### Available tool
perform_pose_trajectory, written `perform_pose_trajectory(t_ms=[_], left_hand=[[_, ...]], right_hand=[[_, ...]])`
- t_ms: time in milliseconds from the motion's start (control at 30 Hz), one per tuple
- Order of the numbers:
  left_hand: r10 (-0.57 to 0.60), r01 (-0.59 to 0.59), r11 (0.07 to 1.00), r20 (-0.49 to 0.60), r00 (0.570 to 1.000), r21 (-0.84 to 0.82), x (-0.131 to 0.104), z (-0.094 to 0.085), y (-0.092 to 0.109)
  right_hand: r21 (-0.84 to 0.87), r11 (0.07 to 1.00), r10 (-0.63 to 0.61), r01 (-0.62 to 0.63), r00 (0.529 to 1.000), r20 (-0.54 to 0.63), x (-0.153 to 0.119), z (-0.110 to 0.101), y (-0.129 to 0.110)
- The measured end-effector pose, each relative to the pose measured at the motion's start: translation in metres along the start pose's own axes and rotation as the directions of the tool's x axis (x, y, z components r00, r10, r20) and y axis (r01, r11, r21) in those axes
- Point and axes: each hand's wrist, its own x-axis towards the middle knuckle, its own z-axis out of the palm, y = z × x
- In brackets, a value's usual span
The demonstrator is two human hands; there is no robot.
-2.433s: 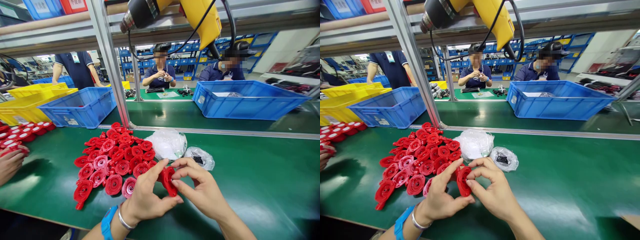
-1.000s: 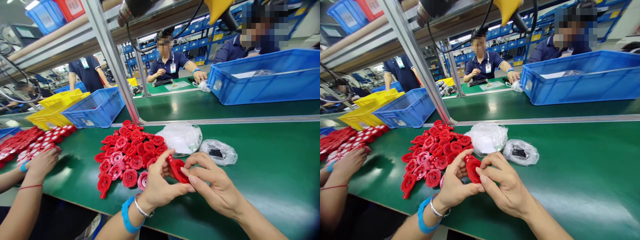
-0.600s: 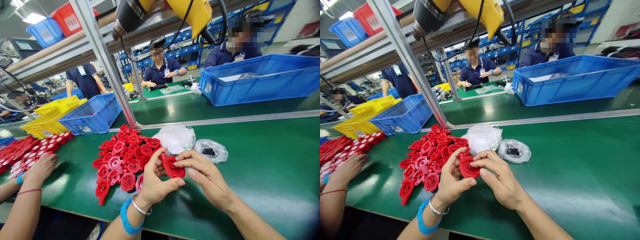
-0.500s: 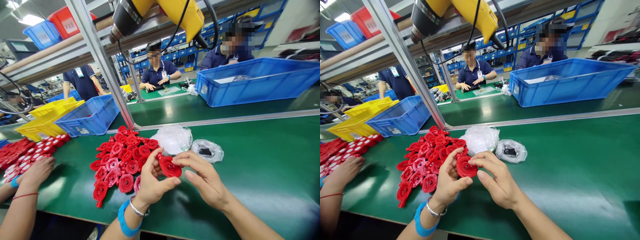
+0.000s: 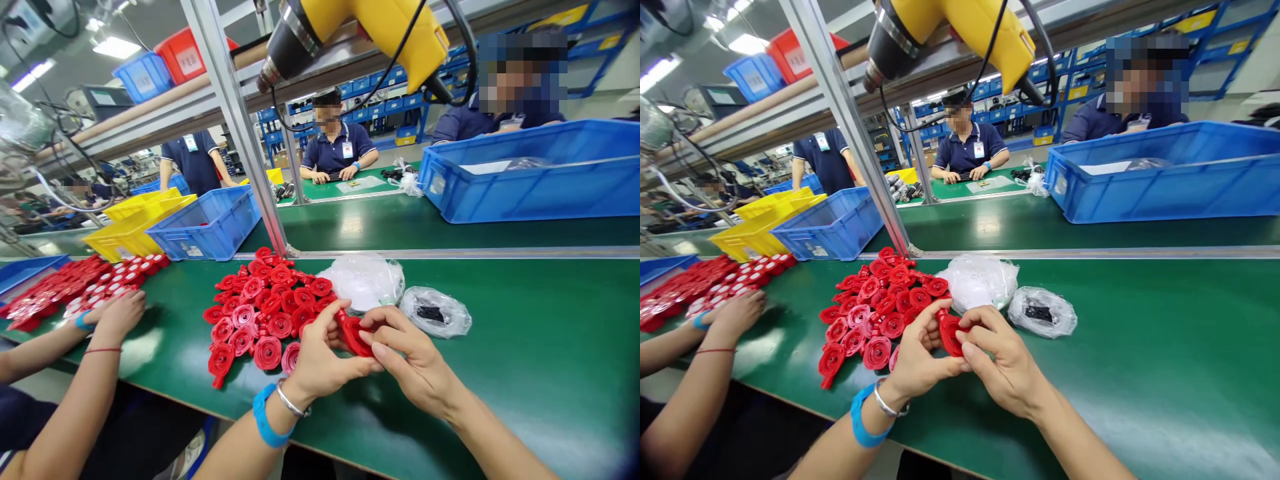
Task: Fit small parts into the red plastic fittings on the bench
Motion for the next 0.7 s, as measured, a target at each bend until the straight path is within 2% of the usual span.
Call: perform_pose_trajectory(t_ms=[133, 233, 300, 333, 400, 467, 533, 600, 700], left_hand=[[0.032, -0.032, 0.999, 0.018, 0.999, 0.010, 0.003, -0.001, 0.008], [0.127, -0.115, 0.985, -0.085, 0.988, 0.132, -0.004, -0.023, 0.023], [0.193, -0.132, 0.958, -0.234, 0.953, 0.254, -0.016, -0.057, 0.033], [0.221, -0.117, 0.943, -0.324, 0.920, 0.310, -0.025, -0.081, 0.036], [0.269, -0.030, 0.908, -0.525, 0.808, 0.419, -0.046, -0.136, 0.039], [0.274, 0.127, 0.870, -0.681, 0.679, 0.477, -0.067, -0.193, 0.033], [0.230, 0.292, 0.824, -0.757, 0.611, 0.485, -0.085, -0.239, 0.019], [0.183, 0.406, 0.772, -0.783, 0.594, 0.489, -0.096, -0.268, -0.001], [0.148, 0.475, 0.699, -0.758, 0.635, 0.535, -0.099, -0.280, -0.030]], right_hand=[[-0.016, 0.999, -0.031, 0.030, 0.999, -0.011, -0.006, 0.000, 0.011], [-0.100, 0.993, -0.075, 0.066, 0.993, -0.088, -0.008, -0.005, 0.018], [-0.183, 0.981, -0.097, 0.066, 0.981, -0.169, -0.007, -0.009, 0.020], [-0.222, 0.973, -0.106, 0.060, 0.974, -0.202, -0.006, -0.011, 0.020], [-0.271, 0.961, -0.125, 0.060, 0.965, -0.231, -0.004, -0.012, 0.018], [-0.277, 0.958, -0.143, 0.078, 0.965, -0.222, -0.002, -0.008, 0.014], [-0.273, 0.956, -0.161, 0.106, 0.969, -0.189, -0.001, -0.001, 0.012], [-0.284, 0.952, -0.158, 0.111, 0.976, -0.150, -0.001, 0.007, 0.014], [-0.329, 0.941, -0.119, 0.086, 0.989, -0.082, -0.004, 0.016, 0.025]])
